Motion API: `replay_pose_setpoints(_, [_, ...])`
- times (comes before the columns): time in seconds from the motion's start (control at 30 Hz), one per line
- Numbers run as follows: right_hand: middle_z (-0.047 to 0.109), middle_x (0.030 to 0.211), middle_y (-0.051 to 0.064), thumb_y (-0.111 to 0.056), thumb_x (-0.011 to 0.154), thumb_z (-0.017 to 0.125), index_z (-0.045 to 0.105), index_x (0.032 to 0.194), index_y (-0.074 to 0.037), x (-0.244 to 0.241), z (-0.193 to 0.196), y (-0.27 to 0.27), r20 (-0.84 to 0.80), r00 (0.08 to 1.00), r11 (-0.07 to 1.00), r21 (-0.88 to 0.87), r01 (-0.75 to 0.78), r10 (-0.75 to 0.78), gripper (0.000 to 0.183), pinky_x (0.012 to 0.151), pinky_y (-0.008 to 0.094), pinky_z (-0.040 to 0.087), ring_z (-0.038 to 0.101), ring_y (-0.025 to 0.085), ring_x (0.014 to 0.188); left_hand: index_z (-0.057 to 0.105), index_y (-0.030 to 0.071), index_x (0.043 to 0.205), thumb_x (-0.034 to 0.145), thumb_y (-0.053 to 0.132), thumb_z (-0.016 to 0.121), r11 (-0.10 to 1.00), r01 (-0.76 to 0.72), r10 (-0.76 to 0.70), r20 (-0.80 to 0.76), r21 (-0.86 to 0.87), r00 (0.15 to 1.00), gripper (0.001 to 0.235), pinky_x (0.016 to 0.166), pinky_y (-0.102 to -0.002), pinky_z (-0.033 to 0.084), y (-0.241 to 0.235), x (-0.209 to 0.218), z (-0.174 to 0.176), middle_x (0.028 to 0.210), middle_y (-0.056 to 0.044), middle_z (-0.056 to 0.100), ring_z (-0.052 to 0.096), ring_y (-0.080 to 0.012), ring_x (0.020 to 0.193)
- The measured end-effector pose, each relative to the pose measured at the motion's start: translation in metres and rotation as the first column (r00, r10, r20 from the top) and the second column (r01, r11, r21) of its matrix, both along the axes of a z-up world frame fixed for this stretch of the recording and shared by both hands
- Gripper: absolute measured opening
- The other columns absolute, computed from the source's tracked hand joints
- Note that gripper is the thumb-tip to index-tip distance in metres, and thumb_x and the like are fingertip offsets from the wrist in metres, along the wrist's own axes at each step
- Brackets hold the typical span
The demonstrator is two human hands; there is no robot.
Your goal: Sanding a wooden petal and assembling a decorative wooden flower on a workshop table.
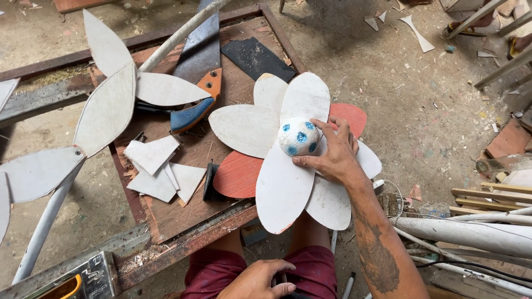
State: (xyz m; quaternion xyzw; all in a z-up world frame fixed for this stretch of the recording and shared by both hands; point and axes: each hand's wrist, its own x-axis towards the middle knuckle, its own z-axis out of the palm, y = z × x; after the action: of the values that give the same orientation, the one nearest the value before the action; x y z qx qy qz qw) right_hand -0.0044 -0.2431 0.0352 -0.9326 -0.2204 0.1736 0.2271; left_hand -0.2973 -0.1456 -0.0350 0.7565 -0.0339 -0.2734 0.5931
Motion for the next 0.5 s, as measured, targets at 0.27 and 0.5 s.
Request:
replay_pose_setpoints(0.27, [0.031, 0.151, 0.003, -0.071, 0.052, 0.083, 0.05, 0.149, -0.036, 0.003, -0.004, -0.003, 0.021, 1.0, 1.0, 0.011, -0.01, 0.01, 0.108, 0.121, 0.054, 0.009, 0.026, 0.027, 0.148, 0.062, 0.012, 0.137, 0.096, 0.055, 0.061, 0.999, 0.026, -0.026, -0.006, -0.043, 1.0, 0.059, 0.084, -0.033, 0.051, -0.003, -0.001, -0.019, 0.113, -0.006, 0.072, 0.07, -0.0197, 0.101])
replay_pose_setpoints(0.5, [0.037, 0.164, -0.001, -0.065, 0.054, 0.085, 0.047, 0.149, -0.034, 0.002, -0.001, 0.0, -0.016, 1.0, 1.0, 0.012, -0.02, 0.02, 0.106, 0.12, 0.059, 0.001, 0.012, 0.027, 0.159, 0.063, 0.012, 0.136, 0.096, 0.053, 0.062, 0.999, 0.028, -0.027, 0.02, -0.02, 0.999, 0.058, 0.085, -0.034, 0.051, -0.005, -0.003, -0.022, 0.115, -0.006, 0.072, 0.069, -0.0209, 0.102])
